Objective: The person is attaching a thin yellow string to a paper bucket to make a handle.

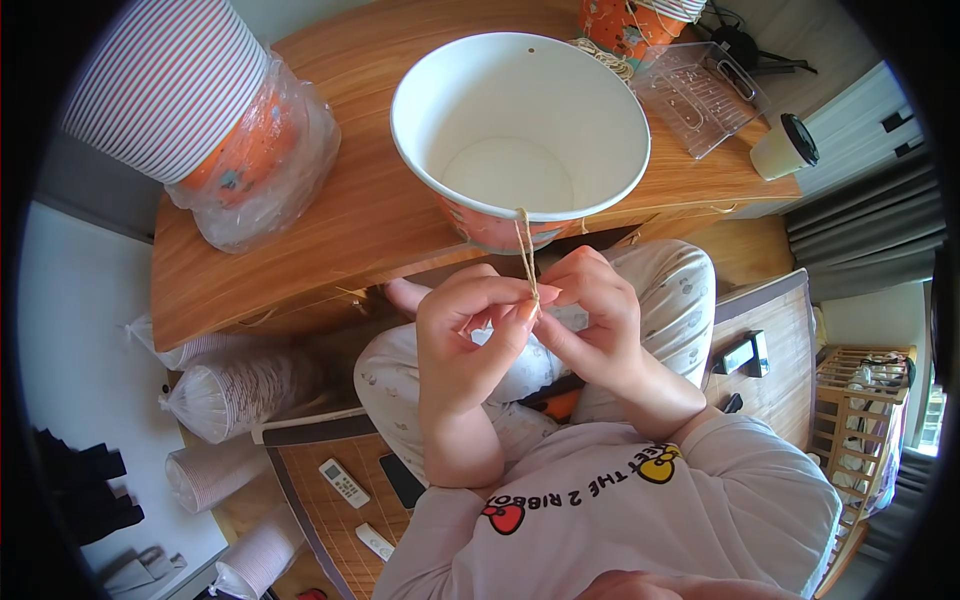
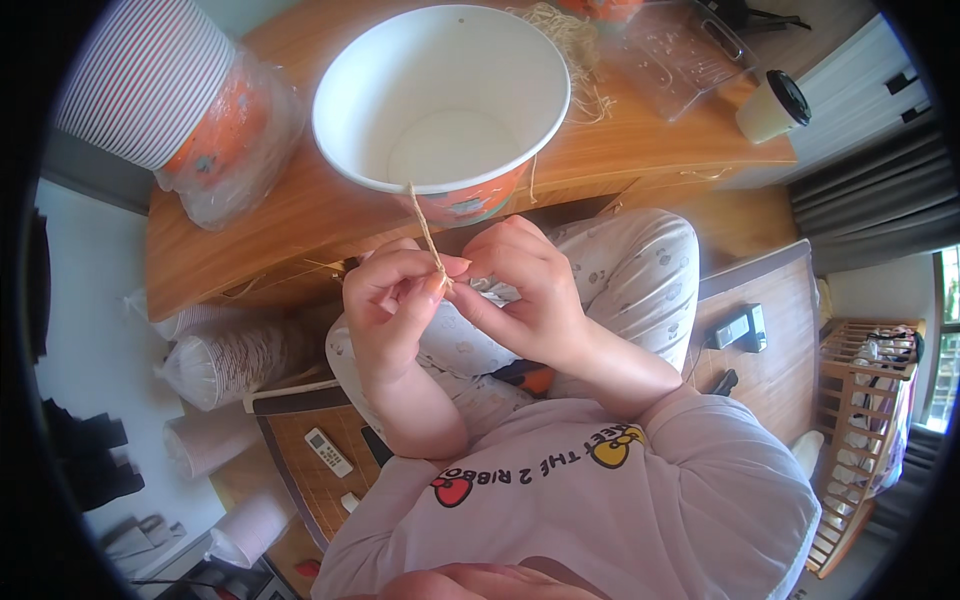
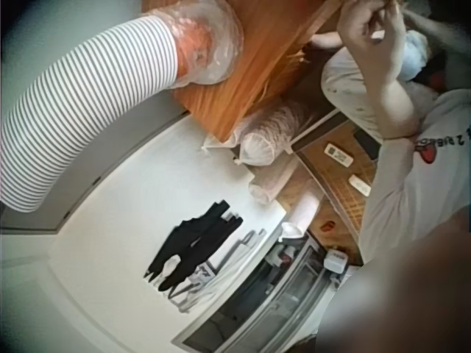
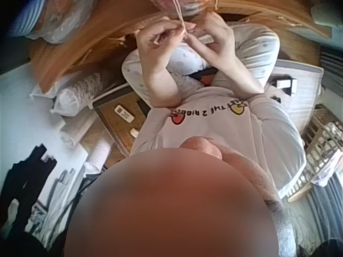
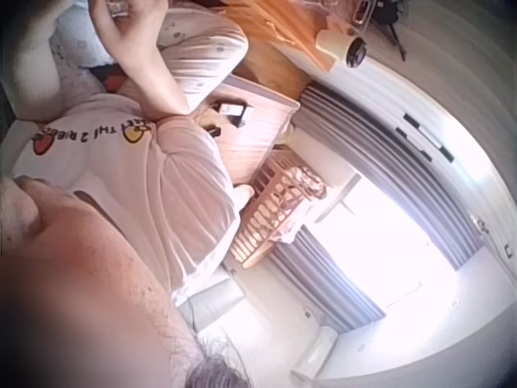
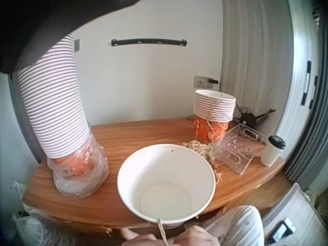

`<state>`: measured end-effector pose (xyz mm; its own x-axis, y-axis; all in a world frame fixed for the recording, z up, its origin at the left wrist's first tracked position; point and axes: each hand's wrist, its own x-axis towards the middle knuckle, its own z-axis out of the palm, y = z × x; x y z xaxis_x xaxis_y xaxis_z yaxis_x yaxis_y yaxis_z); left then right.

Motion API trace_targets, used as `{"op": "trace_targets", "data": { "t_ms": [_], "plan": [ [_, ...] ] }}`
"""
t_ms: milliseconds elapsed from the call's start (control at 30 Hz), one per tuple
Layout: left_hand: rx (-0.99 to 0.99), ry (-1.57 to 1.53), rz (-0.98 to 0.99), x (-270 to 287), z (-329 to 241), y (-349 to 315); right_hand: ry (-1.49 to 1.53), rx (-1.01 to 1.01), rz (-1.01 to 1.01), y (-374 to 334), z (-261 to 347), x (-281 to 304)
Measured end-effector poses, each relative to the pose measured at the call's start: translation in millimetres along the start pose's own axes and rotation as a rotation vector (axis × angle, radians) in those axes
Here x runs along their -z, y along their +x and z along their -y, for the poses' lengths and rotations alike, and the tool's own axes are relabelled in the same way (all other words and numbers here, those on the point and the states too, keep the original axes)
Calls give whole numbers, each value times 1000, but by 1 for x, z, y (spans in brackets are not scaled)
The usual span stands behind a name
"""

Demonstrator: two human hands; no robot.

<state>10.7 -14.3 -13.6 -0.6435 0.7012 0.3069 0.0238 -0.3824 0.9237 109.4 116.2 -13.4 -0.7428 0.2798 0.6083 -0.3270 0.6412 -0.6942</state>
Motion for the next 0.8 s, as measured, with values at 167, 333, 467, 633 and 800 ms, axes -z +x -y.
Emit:
{"op": "trace_targets", "data": {
  "t_ms": [167, 333, 467, 633, 800],
  "plan": [
    [-3, -6, 9, 0, 1, 0, 8, 13, -6, 0, -1, 1],
    [-6, -59, -4, 1, 4, 0, 5, 34, -1, 2, 0, 0],
    [16, -95, -13, 3, 6, 0, 20, 66, 5, 1, 0, -1],
    [103, -93, 17, 6, 3, 1, 69, 104, 15, -5, -2, -1],
    [162, -168, 22, 1, 2, 3, 64, 149, 34, -10, -3, 3]
  ]
}}
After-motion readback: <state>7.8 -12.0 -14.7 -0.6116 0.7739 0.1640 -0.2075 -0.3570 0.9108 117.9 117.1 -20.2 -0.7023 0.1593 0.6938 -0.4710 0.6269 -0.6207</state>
